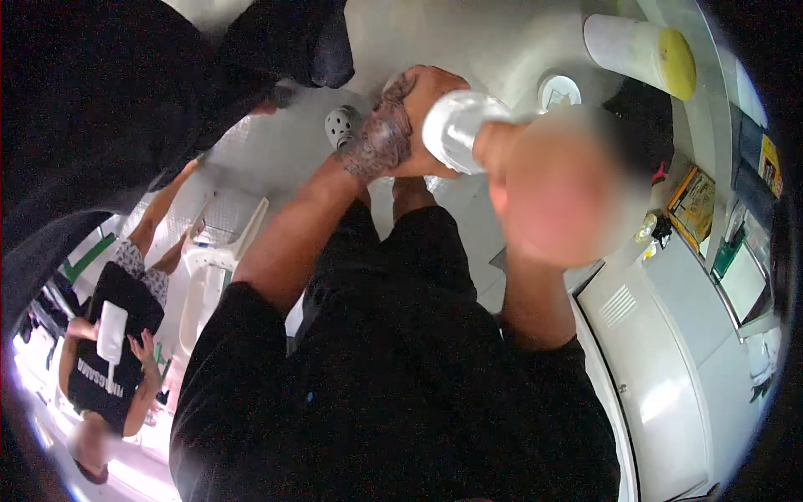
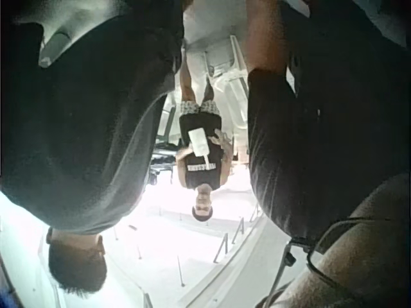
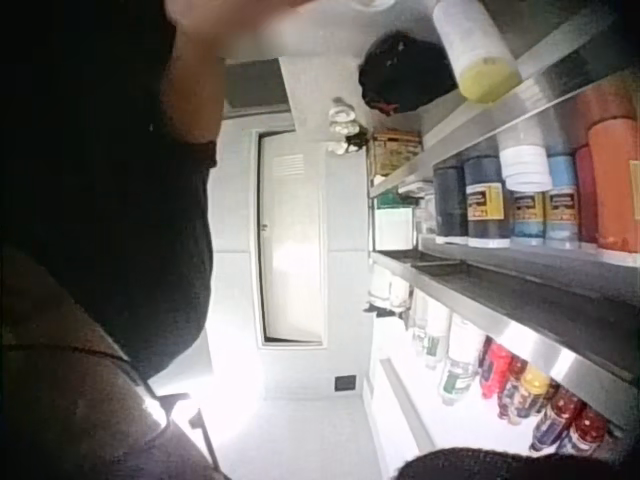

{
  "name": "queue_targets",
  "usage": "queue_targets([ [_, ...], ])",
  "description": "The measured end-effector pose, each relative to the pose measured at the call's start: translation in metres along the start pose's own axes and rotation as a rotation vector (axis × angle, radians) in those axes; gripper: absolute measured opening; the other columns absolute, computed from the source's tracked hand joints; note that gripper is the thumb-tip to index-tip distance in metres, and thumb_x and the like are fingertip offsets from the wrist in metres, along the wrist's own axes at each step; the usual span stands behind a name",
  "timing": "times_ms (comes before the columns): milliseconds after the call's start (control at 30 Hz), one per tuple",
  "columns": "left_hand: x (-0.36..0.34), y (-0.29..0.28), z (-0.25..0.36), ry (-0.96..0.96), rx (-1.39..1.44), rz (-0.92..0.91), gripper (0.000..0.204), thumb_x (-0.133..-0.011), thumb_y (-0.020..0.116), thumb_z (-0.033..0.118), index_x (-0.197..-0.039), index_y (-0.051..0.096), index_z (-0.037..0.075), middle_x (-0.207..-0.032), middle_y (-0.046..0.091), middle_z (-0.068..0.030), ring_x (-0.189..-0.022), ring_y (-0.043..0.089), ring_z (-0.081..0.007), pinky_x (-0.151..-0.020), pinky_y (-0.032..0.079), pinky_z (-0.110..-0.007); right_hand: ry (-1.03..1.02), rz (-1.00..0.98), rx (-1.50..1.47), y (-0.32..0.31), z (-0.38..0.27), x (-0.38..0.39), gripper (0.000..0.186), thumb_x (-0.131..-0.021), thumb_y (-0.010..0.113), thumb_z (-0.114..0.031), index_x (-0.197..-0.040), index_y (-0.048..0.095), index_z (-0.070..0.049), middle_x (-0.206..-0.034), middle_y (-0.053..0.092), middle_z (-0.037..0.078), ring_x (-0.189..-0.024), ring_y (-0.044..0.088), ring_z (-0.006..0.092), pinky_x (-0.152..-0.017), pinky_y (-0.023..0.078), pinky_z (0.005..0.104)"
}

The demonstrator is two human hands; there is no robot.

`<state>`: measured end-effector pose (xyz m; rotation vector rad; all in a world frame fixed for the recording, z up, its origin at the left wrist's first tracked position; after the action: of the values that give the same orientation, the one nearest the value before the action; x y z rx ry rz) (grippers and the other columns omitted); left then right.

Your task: Mixing white screen printing ink in a container and then applying it to a screen printing frame.

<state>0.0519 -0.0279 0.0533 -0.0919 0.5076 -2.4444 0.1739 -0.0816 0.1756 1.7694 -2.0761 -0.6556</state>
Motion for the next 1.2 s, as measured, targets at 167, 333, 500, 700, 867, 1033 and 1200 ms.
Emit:
queue_targets([
  [167,0.005,-0.007,-0.024,0.048,0.036,0.007,0.095,-0.051,0.094,0.039,-0.129,0.053,0.004,-0.125,0.057,-0.0149,-0.121,0.056,-0.0331,-0.106,0.044,-0.043,0.158,-0.012,-0.074,-0.035,-0.011,-0.022,0.031,-0.095,0.046,-0.024,-0.070,0.042,-0.005,-0.065,0.043,0.009,-0.061,0.039,0.0185,-0.058,0.032,0.0360],
  [333,-0.007,0.006,-0.040,0.103,0.175,0.075,0.105,-0.049,0.097,0.035,-0.136,0.046,0.005,-0.131,0.054,-0.0156,-0.122,0.056,-0.0340,-0.106,0.045,-0.044,-0.045,-0.075,0.334,0.014,-0.063,-0.049,0.025,-0.096,0.040,-0.027,-0.080,0.046,-0.009,-0.071,0.041,0.005,-0.066,0.039,0.0176,-0.066,0.031,0.0358],
  [500,-0.008,-0.009,-0.043,0.129,0.172,0.054,0.105,-0.049,0.097,0.030,-0.138,0.045,0.009,-0.132,0.055,-0.0141,-0.123,0.056,-0.0331,-0.106,0.046,-0.043,-0.437,-0.237,0.956,-0.002,0.003,0.001,0.027,-0.099,0.053,-0.022,-0.082,0.058,-0.002,-0.071,0.056,0.012,-0.058,0.050,0.0253,-0.055,0.043,0.0388],
  [700,-0.023,-0.033,-0.014,0.125,0.236,-0.108,0.098,-0.050,0.096,0.027,-0.135,0.051,0.009,-0.129,0.059,-0.0143,-0.121,0.059,-0.0317,-0.106,0.047,-0.042,-0.023,-0.332,0.478,0.007,-0.019,-0.015,0.026,-0.096,0.057,-0.025,-0.092,0.065,0.000,-0.082,0.069,0.010,-0.067,0.062,0.0251,-0.059,0.047,0.0382],
  [867,-0.008,-0.045,-0.005,-0.015,0.244,0.049,0.096,-0.050,0.095,0.031,-0.133,0.054,0.008,-0.129,0.060,-0.0153,-0.120,0.059,-0.0316,-0.108,0.044,-0.043,-0.067,-0.084,0.164,0.049,-0.032,-0.056,0.039,-0.092,0.040,-0.038,-0.069,0.046,-0.008,-0.061,0.041,0.006,-0.053,0.033,0.0202,-0.058,0.030,0.0375],
  [1033,0.011,-0.016,-0.005,0.025,0.073,0.493,0.124,-0.039,0.099,0.045,-0.142,0.043,0.005,-0.140,0.049,-0.0219,-0.127,0.053,-0.0341,-0.106,0.043,-0.047,-0.149,0.055,0.232,0.027,0.014,-0.049,0.041,-0.095,0.042,-0.026,-0.065,0.043,0.001,-0.060,0.042,0.010,-0.055,0.040,0.0207,-0.054,0.032,0.0364],
  [1200,-0.023,-0.040,-0.016,0.052,0.088,0.101,0.118,-0.041,0.098,0.042,-0.140,0.046,0.004,-0.138,0.052,-0.0234,-0.125,0.054,-0.0370,-0.107,0.044,-0.047,0.054,-0.134,0.035,0.021,0.017,-0.071,0.039,-0.097,0.045,-0.022,-0.068,0.050,0.002,-0.059,0.043,0.010,-0.052,0.043,0.0213,-0.050,0.033,0.0352],
])
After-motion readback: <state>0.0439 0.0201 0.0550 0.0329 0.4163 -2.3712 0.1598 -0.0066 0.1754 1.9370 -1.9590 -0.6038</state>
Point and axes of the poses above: each hand's wrist, its own x-axis away from the middle knuckle, its own y-axis out of the palm, z = x × y, the point moved 5 cm from there along -x, towards the middle knuckle
